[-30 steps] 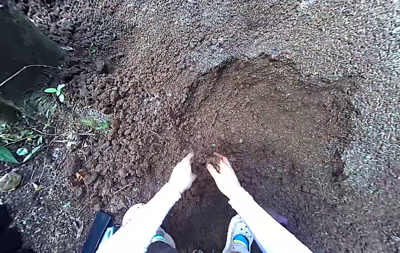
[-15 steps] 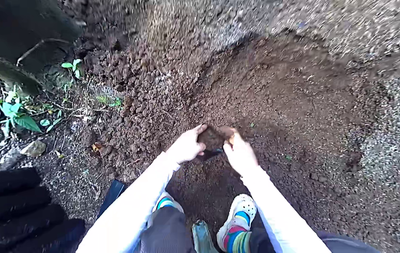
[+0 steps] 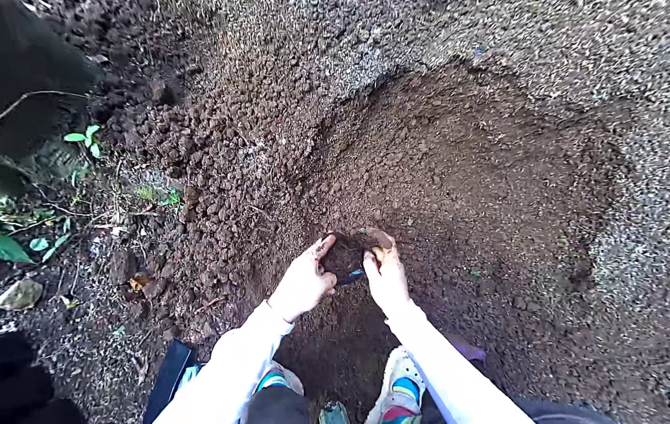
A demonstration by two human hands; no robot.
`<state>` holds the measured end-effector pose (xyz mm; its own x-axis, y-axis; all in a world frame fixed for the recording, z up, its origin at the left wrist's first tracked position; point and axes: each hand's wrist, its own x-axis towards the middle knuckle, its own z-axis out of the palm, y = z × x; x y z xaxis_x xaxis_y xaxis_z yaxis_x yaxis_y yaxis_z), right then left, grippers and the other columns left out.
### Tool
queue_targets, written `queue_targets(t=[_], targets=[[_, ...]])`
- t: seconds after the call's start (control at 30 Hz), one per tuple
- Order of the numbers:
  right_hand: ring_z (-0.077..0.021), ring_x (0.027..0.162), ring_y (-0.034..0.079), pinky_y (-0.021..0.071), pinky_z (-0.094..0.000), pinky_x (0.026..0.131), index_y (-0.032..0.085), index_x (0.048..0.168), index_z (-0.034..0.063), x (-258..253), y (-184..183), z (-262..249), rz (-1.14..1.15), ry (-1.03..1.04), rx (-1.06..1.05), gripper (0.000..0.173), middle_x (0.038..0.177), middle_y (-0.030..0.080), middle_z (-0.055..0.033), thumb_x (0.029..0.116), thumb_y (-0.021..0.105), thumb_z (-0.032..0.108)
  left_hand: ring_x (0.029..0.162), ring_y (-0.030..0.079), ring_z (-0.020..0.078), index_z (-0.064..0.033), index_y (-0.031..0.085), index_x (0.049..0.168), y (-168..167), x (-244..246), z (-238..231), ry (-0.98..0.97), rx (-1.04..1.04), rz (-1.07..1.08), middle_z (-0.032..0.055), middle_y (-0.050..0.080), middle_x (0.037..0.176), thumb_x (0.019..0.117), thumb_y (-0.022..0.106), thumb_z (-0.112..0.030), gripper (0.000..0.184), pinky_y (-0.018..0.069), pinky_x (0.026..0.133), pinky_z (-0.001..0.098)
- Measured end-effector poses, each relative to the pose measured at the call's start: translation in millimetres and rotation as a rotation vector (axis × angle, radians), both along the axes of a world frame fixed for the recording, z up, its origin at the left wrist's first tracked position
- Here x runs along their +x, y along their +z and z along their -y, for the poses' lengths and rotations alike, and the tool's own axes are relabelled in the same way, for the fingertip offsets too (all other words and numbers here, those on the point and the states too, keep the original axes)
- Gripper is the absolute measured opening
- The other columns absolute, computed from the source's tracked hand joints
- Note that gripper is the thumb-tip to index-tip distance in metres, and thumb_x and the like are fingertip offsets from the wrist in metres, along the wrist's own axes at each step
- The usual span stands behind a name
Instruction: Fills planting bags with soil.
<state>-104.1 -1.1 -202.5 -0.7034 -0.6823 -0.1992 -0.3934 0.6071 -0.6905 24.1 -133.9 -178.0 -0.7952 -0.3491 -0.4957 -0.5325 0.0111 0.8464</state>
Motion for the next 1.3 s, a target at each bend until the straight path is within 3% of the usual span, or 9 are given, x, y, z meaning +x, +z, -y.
queue_targets(t=[0.1,0.2,0.33,0.47,0.57,0.73,0.93,1.07,1.3], targets=[[-0.0285,0.12,0.065,0.0484,-0.0405,0.107,0.027,0.159,-0.0011,-21.8,-32.5,0.1,0.243,-0.016,0.149,0.06,0.133,0.063,-0.0232,0.1063,0.052,0.015,0.117,0.067,0.0197,-0.0125,0.026,0.164,-38.7,-16.8,-3.1,-0.068,-0.026,0.126,0.0108,0.022,0.171,0.0968,0.059,0.001,0.076,0.0582,0.091,0.0359],[-0.0237,0.092,0.065,0.0551,-0.0391,0.082,0.035,0.154,0.0,-35.1,-53.1,-14.9,0.44,-0.303,0.008,0.057,0.115,0.065,-0.0196,0.1073,0.054,0.027,0.132,0.059,0.0203,-0.013,0.027,0.164,-51.4,-26.5,3.3,-0.098,-0.103,0.166,0.0052,0.018,0.172,0.0961,0.059,0.001,0.076,0.0535,0.102,0.0386],[-0.0315,0.137,0.051,0.0461,-0.0442,0.108,0.026,0.159,0.003,-48.8,-89.1,-52.3,0.949,-0.969,-0.304,0.065,0.159,0.038,-0.0215,0.1126,0.022,0.049,0.154,0.033,0.0228,-0.0064,0.035,0.16,-56.3,-19.2,2.6,-0.123,-0.208,0.091,0.0113,0.026,0.17,0.0939,0.059,0.001,0.071,0.0307,0.124,0.0393],[-0.0248,0.148,0.039,0.0378,-0.0433,0.116,0.022,0.161,0.0103,-85.9,-132.2,-43.2,1.094,-1.247,-0.717,0.063,0.166,0.031,-0.0124,0.1121,0.021,0.049,0.135,0.057,0.031,-0.0242,0.061,0.143,-63.7,-13.1,2.0,-0.156,-0.491,0.154,0.0098,0.035,0.166,0.1028,0.056,-0.027,0.041,0.0523,0.103,0.0491],[-0.0316,0.151,0.034,0.036,-0.0531,0.118,0.015,0.163,0.0134,-109.6,-146.9,-14.7,1.167,-1.222,-0.888,0.063,0.167,0.025,-0.0151,0.1117,0.023,0.05,0.125,0.063,0.0356,-0.0315,0.06,0.144,-71.4,-4.2,5.1,-0.183,-0.53,0.197,0.0118,0.036,0.165,0.1019,0.059,-0.037,0.043,0.0569,0.092,0.0545],[-0.0377,0.149,0.034,0.0392,-0.0688,0.109,0.017,0.162,0.0246,-142.6,-143.7,41.1,1.244,-1.157,-0.976,0.074,0.165,0.028,-0.0141,0.1035,0.018,0.069,0.141,0.051,0.0326,-0.015,0.046,0.156,-71.9,-7.6,3.1,-0.143,-0.296,0.122,0.0173,0.038,0.163,0.0895,0.063,0.001,0.07,0.0461,0.112,0.0468],[-0.0333,0.155,0.022,0.0298,-0.0713,0.114,0.014,0.163,0.0277,-156.7,-131.9,80.5,1.182,-1.219,-0.968,0.078,0.169,0.02,-0.0098,0.1009,0.012,0.075,0.144,0.049,0.025,-0.011,0.029,0.163,-57.6,-27.5,-0.9,-0.181,-0.171,0.239,0.0123,0.032,0.167,0.09,0.061,0.0,0.08,0.0412,0.117,0.0416],[-0.0295,0.139,0.043,0.0427,-0.0584,0.105,0.026,0.156,0.0199,-149.4,-122.0,67.1,1.179,-1.238,-0.91,0.073,0.155,0.039,-0.0127,0.1036,0.012,0.069,0.11,0.069,0.0168,-0.0174,0.035,0.162,-51.4,-49.4,6.9,-0.094,-0.016,0.227,0.002,0.026,0.17,0.0915,0.058,0.001,0.076,0.0603,0.086,0.038],[-0.0359,0.121,0.06,0.0502,-0.0631,0.099,0.044,0.141,0.0149,-112.9,-64.2,34.3,1.484,-0.785,-0.983,0.073,0.131,0.06,-0.0165,0.1011,0.021,0.071,0.119,0.066,0.0193,-0.0146,0.032,0.162,-50.0,-75.2,15.5,-0.161,0.008,0.184,0.0057,0.018,0.172,0.0945,0.06,-0.002,0.074,0.0602,0.089,0.0381]])
